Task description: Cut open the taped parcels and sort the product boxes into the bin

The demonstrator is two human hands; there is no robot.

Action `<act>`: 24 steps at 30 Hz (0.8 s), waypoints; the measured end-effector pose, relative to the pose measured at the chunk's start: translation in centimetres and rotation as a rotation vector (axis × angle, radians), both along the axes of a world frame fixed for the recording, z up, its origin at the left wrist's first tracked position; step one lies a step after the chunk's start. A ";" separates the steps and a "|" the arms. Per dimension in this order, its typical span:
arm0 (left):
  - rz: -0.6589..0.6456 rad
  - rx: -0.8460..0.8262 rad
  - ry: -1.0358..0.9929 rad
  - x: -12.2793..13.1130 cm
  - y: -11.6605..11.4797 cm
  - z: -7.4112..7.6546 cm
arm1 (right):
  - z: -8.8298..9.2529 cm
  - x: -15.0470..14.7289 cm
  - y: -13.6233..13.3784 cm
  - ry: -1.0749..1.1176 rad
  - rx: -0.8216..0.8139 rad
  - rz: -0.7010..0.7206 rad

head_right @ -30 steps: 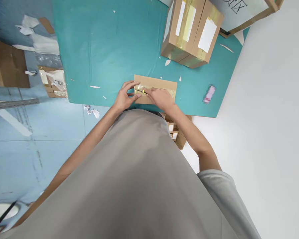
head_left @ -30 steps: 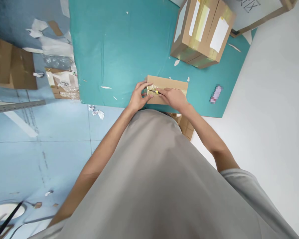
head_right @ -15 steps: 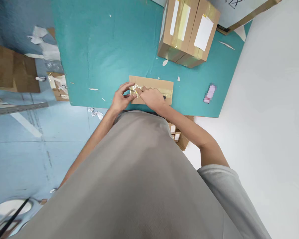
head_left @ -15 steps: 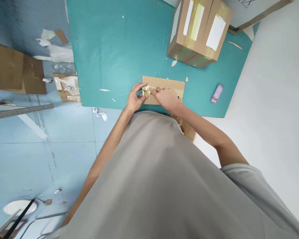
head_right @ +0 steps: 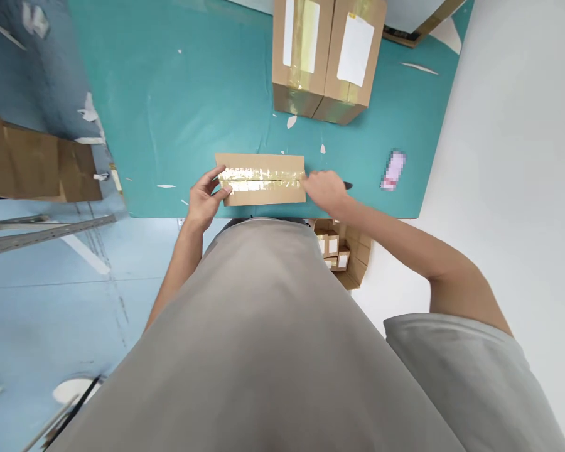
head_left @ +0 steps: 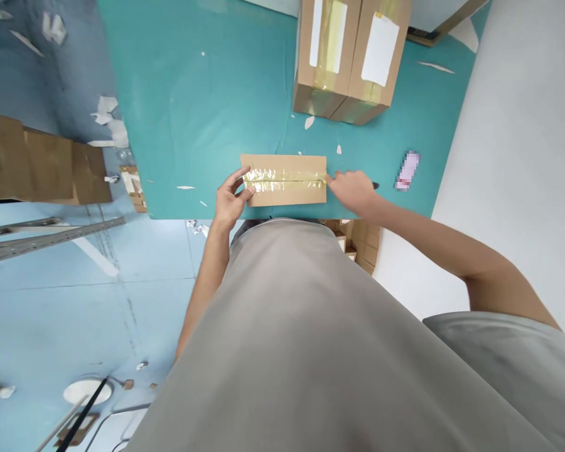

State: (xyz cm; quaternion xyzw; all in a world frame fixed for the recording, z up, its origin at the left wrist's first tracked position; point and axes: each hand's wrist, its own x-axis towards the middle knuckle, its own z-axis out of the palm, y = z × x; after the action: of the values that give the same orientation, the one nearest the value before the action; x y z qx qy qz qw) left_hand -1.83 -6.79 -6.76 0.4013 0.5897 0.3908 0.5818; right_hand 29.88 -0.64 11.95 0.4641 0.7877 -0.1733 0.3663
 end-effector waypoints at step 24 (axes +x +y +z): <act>0.270 -0.107 0.175 -2.6 -0.1 0.7 | -17.0 4.8 -3.9 1.025 -0.361 -1.509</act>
State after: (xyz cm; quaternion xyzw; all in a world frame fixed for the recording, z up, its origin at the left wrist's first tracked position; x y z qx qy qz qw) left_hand -4.40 -6.88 -6.06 0.3194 0.7067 0.3973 0.4907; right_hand 34.71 -4.55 -5.09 0.6563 0.3040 -0.6695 -0.1691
